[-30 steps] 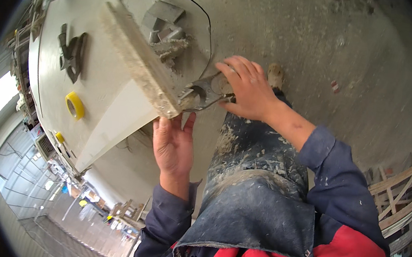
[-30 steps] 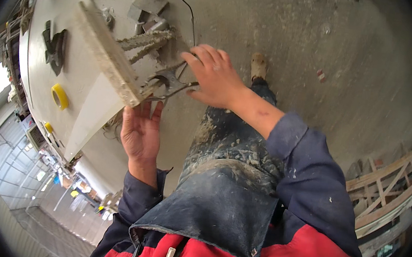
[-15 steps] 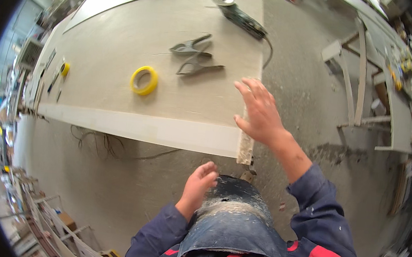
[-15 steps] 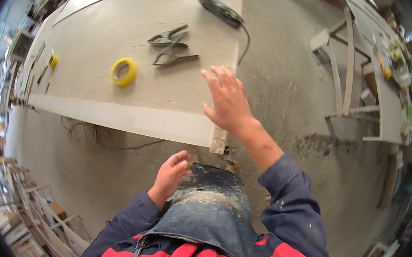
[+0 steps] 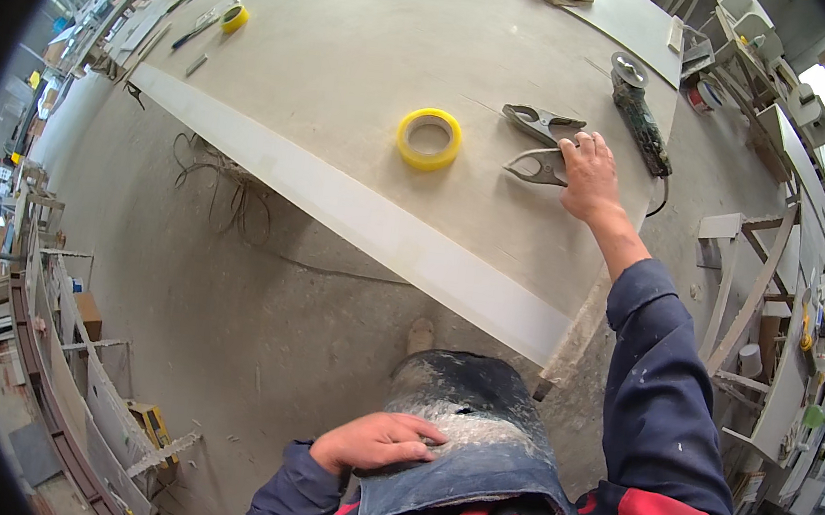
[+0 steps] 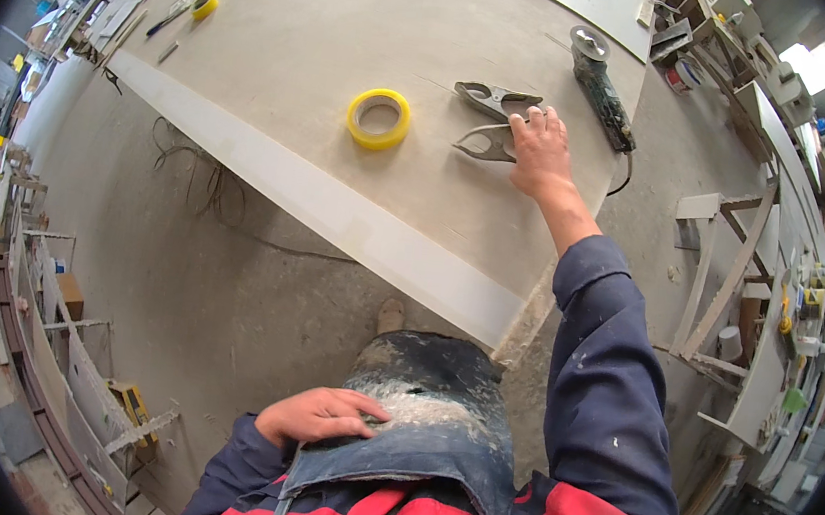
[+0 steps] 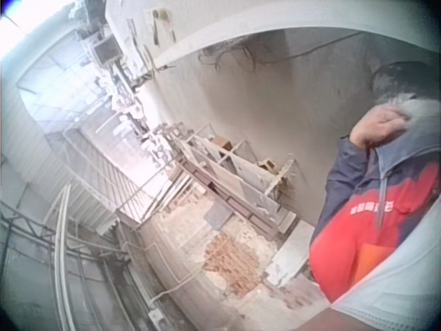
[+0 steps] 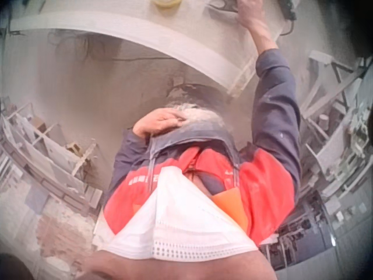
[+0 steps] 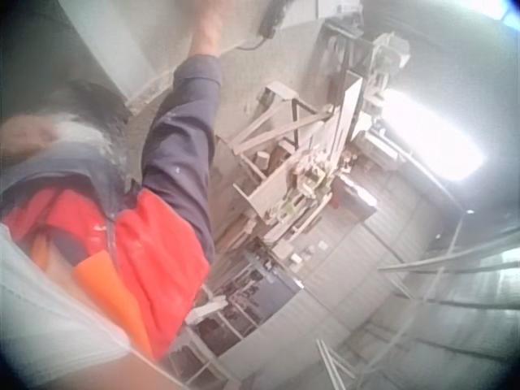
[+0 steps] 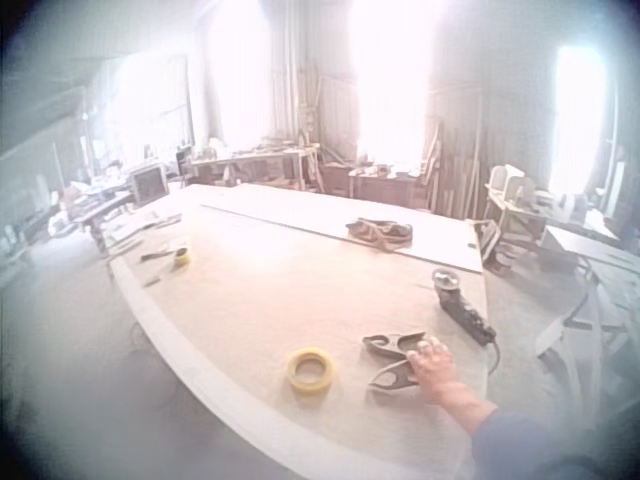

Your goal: The person applies a white filler paste to the edge of a long wooden board using a putty knife, then presses a thin wooden strip into the filler along the edge. The person repeats this process on multiple sections of the board, smoothing the filler and adjusting the strip placement.

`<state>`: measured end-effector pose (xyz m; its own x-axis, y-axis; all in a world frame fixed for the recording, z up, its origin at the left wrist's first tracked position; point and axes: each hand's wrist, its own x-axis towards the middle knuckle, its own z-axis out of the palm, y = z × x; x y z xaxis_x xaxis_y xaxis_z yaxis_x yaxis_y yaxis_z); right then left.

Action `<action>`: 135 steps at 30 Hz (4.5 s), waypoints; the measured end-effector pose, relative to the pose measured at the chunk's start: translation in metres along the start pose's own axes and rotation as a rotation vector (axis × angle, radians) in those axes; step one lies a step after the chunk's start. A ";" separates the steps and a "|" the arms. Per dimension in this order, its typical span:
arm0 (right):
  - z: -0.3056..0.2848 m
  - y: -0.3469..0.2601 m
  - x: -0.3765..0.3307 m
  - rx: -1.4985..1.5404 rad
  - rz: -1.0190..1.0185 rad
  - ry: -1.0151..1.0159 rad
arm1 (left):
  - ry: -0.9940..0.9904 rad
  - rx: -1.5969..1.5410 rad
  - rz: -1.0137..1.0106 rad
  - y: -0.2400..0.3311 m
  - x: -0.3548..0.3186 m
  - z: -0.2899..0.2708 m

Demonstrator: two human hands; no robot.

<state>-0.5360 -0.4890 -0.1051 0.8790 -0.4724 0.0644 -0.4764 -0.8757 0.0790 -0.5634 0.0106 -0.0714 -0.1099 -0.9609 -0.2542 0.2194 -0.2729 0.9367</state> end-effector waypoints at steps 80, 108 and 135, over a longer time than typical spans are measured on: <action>0.022 -0.031 -0.388 1.913 0.563 -0.544 | 1.179 -0.329 -0.611 -0.191 0.037 0.087; -0.013 -0.025 -0.338 0.110 -0.239 -0.376 | 1.049 0.260 -0.509 -0.212 0.027 0.141; -0.122 0.012 -0.401 1.180 -0.158 -0.923 | 0.487 -0.061 -0.266 -0.020 -0.109 0.155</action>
<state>-0.8970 -0.2979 -0.0083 0.8352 0.1297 -0.5345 -0.4847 -0.2856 -0.8267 -0.7065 0.1279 -0.0247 0.2879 -0.7653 -0.5757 0.3024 -0.4978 0.8129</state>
